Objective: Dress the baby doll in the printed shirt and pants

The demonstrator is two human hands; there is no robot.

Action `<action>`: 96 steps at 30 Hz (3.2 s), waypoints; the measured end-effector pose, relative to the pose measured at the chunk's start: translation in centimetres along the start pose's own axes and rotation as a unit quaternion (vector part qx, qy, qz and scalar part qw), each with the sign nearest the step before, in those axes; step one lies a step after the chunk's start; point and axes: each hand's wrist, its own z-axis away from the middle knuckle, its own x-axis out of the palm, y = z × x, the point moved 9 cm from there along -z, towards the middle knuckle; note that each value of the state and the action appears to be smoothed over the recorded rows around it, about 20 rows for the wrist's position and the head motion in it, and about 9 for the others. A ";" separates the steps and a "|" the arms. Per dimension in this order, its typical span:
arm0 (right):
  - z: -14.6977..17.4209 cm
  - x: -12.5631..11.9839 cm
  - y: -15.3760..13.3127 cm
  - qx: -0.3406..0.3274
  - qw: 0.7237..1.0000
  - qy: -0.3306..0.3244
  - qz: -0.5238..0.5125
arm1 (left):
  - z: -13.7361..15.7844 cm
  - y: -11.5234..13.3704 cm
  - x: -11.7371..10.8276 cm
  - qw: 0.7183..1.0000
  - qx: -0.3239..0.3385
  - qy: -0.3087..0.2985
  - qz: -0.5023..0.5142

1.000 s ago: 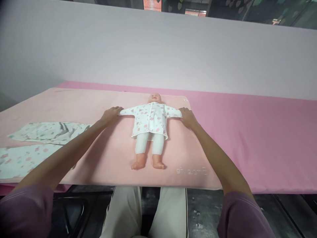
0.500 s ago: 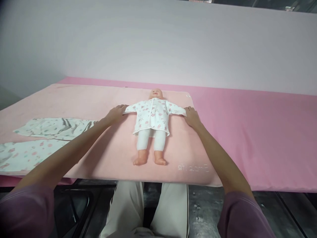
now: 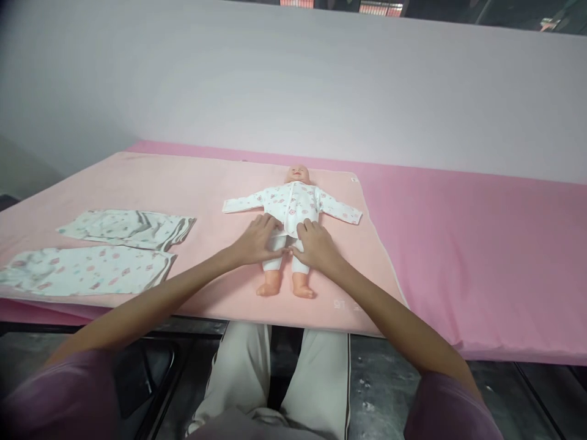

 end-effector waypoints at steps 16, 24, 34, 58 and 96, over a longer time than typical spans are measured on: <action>3.2 -4.0 11.0 0.220 0.955 0.185 -0.075 | 2.7 -12.2 -3.6 0.906 -0.313 0.210 0.192; 8.3 -1.9 17.0 0.222 0.961 0.156 -0.056 | 6.8 -17.4 -4.8 0.925 -0.332 0.182 0.033; -10.9 -0.2 18.0 0.287 0.936 0.069 -0.192 | -13.0 -14.2 0.1 0.976 -0.214 0.001 0.042; -15.3 2.1 20.9 0.204 0.879 0.131 -0.410 | -14.2 -18.4 0.1 0.966 -0.218 -0.039 0.132; 4.3 0.2 18.5 0.220 0.956 0.161 -0.111 | -16.5 0.7 1.6 0.991 0.045 0.083 -0.093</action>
